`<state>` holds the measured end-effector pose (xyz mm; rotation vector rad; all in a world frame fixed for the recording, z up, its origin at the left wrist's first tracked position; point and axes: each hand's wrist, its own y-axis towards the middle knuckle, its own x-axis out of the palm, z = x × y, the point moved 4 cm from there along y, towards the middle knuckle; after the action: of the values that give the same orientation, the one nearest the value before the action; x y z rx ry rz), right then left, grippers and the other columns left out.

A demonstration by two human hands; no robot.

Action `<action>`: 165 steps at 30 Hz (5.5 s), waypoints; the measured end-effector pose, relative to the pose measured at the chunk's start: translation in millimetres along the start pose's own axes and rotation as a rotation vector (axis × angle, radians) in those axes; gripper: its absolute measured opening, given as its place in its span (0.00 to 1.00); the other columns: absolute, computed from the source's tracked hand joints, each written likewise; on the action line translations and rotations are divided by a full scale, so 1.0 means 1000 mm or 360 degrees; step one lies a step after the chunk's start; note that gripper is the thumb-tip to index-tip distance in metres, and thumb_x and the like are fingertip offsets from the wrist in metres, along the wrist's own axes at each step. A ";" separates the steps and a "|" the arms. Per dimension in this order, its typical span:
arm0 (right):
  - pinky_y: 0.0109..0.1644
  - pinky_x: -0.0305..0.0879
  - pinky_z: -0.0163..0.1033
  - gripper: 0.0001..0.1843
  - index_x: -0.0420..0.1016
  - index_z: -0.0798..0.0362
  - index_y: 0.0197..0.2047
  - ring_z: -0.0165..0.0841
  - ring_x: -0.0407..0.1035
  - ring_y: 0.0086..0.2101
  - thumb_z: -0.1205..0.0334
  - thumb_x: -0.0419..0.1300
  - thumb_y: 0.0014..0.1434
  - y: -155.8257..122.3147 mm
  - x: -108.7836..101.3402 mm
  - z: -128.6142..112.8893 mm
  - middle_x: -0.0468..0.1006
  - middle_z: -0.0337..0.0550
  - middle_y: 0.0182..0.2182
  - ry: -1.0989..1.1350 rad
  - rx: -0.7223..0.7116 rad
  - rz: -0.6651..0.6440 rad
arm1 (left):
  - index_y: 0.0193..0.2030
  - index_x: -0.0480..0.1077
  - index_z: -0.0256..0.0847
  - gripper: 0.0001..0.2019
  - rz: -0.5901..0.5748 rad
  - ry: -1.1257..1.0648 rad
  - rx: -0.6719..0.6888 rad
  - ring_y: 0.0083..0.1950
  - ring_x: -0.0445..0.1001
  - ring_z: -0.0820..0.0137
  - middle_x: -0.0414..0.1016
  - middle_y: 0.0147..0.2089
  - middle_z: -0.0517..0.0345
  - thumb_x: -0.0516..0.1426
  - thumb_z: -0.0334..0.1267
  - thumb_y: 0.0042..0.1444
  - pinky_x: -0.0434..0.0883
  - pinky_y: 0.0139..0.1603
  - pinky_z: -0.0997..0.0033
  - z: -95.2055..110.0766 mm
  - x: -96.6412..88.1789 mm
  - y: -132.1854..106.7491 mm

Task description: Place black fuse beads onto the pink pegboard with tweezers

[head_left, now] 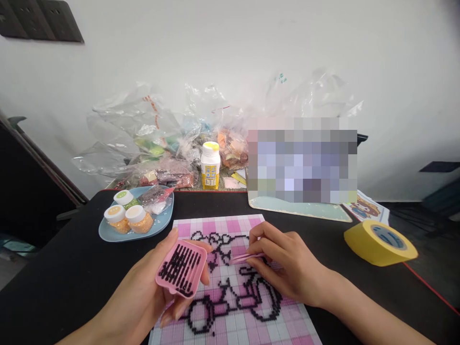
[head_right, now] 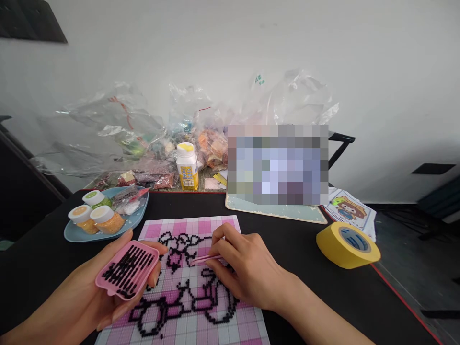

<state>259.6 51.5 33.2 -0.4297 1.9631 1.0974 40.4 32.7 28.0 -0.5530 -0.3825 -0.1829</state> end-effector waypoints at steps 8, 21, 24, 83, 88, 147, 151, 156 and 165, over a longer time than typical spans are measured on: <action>0.28 0.58 0.33 0.05 0.67 0.54 0.40 0.28 0.63 0.29 0.64 0.52 0.68 0.000 0.001 0.000 0.69 0.43 0.36 -0.0011 -0.0002 0.0002 | 0.39 0.79 0.36 0.24 -0.0003 -0.0002 -0.0027 0.14 0.61 0.79 0.80 0.26 0.52 0.57 0.58 0.58 0.54 0.14 0.80 0.001 0.002 -0.001; 0.29 0.59 0.33 0.02 0.67 0.54 0.40 0.28 0.62 0.30 0.66 0.54 0.67 -0.002 -0.002 0.002 0.68 0.42 0.36 0.0058 0.0022 0.0026 | 0.42 0.78 0.37 0.24 0.0015 -0.0041 -0.0050 0.14 0.62 0.79 0.80 0.27 0.53 0.57 0.58 0.58 0.55 0.13 0.80 -0.003 -0.003 0.003; 0.28 0.59 0.33 0.01 0.67 0.54 0.40 0.27 0.62 0.30 0.67 0.55 0.66 -0.002 -0.002 0.003 0.68 0.42 0.36 0.0056 0.0030 0.0023 | 0.42 0.78 0.36 0.24 0.0002 -0.0034 -0.0035 0.14 0.62 0.79 0.79 0.26 0.53 0.57 0.58 0.58 0.55 0.13 0.80 -0.003 -0.002 0.002; 0.27 0.61 0.32 0.07 0.69 0.54 0.39 0.27 0.65 0.27 0.65 0.51 0.68 0.001 0.003 -0.004 0.71 0.45 0.35 -0.0103 0.0033 0.0074 | 0.40 0.78 0.36 0.20 -0.0012 -0.0028 0.0035 0.12 0.61 0.79 0.80 0.26 0.54 0.60 0.54 0.56 0.54 0.11 0.81 0.000 0.002 0.003; 0.25 0.58 0.32 0.07 0.69 0.54 0.39 0.27 0.63 0.26 0.64 0.52 0.68 0.001 0.005 -0.004 0.71 0.44 0.35 -0.0098 0.0016 0.0027 | 0.42 0.78 0.35 0.21 -0.0002 0.0003 0.0033 0.12 0.61 0.80 0.80 0.26 0.54 0.60 0.53 0.57 0.54 0.11 0.81 0.001 0.002 0.002; 0.26 0.59 0.33 0.07 0.71 0.55 0.41 0.26 0.63 0.27 0.64 0.52 0.69 0.000 0.005 -0.002 0.71 0.44 0.37 -0.0119 -0.0019 0.0070 | 0.41 0.78 0.35 0.23 -0.0033 -0.0026 0.0012 0.12 0.62 0.80 0.80 0.26 0.54 0.59 0.57 0.56 0.54 0.10 0.82 -0.001 -0.001 0.002; 0.26 0.60 0.33 0.09 0.71 0.55 0.42 0.27 0.64 0.27 0.64 0.51 0.69 0.000 0.004 -0.002 0.71 0.45 0.37 -0.0113 -0.0013 0.0059 | 0.41 0.79 0.36 0.23 -0.0036 -0.0025 0.0018 0.12 0.62 0.80 0.80 0.27 0.54 0.58 0.57 0.57 0.54 0.10 0.82 -0.002 0.000 0.004; 0.27 0.61 0.33 0.09 0.71 0.55 0.42 0.28 0.66 0.28 0.64 0.51 0.70 -0.001 0.004 0.000 0.72 0.46 0.37 -0.0088 0.0016 0.0038 | 0.41 0.79 0.36 0.22 -0.0042 -0.0013 0.0026 0.11 0.62 0.80 0.80 0.27 0.53 0.58 0.56 0.57 0.54 0.10 0.82 -0.003 0.000 0.004; 0.26 0.62 0.33 0.10 0.71 0.55 0.43 0.28 0.68 0.28 0.63 0.50 0.70 -0.002 0.005 0.002 0.72 0.46 0.38 -0.0114 0.0042 0.0038 | 0.42 0.78 0.36 0.23 -0.0035 -0.0010 0.0007 0.12 0.62 0.79 0.80 0.27 0.51 0.56 0.56 0.59 0.53 0.10 0.81 -0.003 0.000 0.002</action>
<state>258.8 52.4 27.6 -0.3489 1.9223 1.0857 41.7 33.0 24.6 -0.5456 -0.3953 -0.2017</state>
